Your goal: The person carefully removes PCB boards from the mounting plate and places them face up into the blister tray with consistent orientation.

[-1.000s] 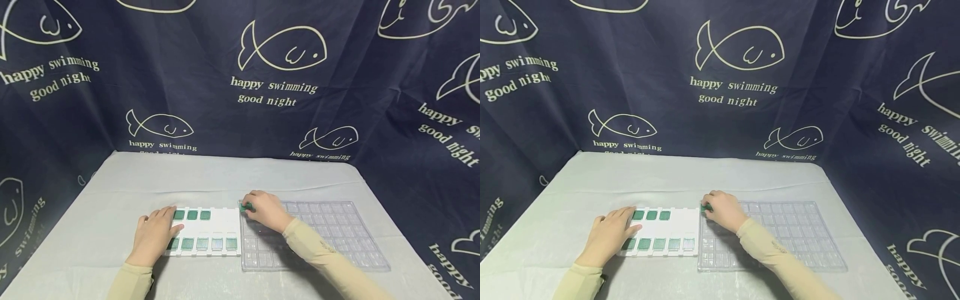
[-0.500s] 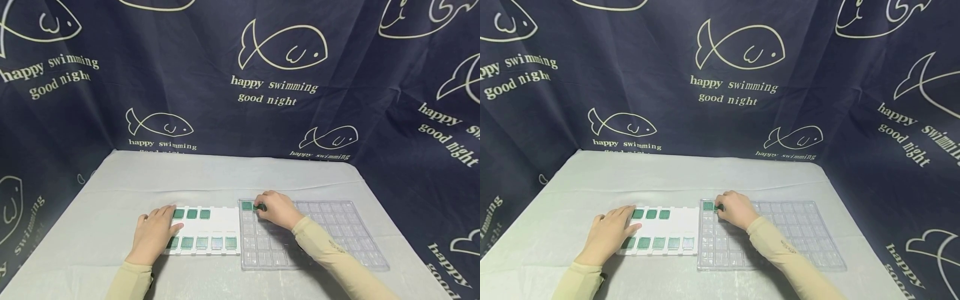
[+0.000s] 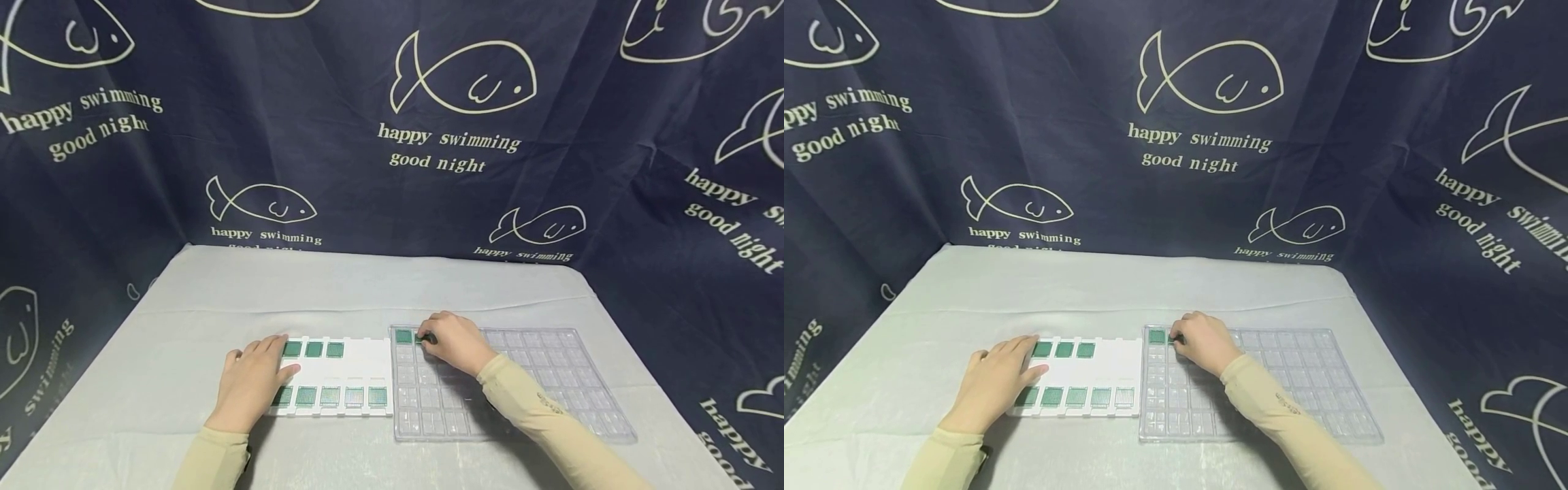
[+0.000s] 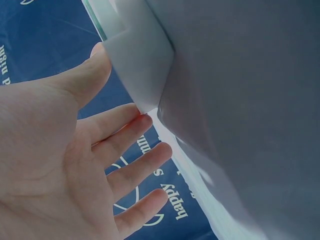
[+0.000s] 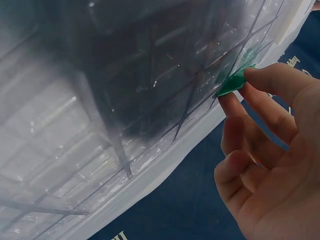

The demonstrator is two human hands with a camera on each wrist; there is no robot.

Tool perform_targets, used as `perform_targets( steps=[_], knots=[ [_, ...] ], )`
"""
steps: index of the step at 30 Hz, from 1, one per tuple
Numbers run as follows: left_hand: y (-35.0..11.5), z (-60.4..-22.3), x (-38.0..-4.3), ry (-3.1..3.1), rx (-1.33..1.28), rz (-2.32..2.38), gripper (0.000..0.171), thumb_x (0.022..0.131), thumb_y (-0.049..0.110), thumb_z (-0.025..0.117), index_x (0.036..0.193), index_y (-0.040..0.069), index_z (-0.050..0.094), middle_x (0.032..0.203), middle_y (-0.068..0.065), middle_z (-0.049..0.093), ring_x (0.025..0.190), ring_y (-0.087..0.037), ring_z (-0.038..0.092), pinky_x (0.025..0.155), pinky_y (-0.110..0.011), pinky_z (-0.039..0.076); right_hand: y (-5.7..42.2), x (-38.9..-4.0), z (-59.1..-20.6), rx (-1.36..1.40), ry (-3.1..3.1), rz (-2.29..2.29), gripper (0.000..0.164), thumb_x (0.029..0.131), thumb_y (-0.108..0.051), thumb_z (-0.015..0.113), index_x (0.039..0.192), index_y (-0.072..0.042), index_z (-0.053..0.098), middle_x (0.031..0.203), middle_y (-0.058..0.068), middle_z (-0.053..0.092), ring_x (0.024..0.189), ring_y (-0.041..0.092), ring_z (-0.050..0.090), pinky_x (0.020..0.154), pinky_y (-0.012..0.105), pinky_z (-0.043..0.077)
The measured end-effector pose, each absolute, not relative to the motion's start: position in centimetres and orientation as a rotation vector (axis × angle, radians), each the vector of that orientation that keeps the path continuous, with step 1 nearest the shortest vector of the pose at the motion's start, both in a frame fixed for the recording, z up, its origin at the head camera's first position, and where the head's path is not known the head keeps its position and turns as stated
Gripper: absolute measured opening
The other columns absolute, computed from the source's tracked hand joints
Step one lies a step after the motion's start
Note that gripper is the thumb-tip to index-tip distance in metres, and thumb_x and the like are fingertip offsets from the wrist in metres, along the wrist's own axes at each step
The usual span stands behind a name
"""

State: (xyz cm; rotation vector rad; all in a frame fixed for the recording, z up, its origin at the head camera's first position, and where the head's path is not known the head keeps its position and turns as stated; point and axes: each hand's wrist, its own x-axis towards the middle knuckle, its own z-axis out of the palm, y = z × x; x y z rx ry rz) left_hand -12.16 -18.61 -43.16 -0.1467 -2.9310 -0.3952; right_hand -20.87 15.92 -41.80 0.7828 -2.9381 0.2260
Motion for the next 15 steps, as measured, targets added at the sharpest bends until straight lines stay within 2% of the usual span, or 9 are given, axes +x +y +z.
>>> perform_targets(
  steps=[15],
  knots=[
    [-18.50,-43.29,-12.22,-2.928,-0.145,-0.388,0.064,0.090,0.038,0.075,0.140,0.003,0.058,0.140,-0.016,0.063,0.125,-0.039,0.060,0.096,-0.058,0.040,15.95,-21.20,-42.06,0.762,-2.924,0.240,0.015,0.084,-0.017,0.082,0.099,-0.018,0.080,0.101,-0.002,0.077,0.097,0.020,0.073,0.083,0.040,0.060]
  ],
)
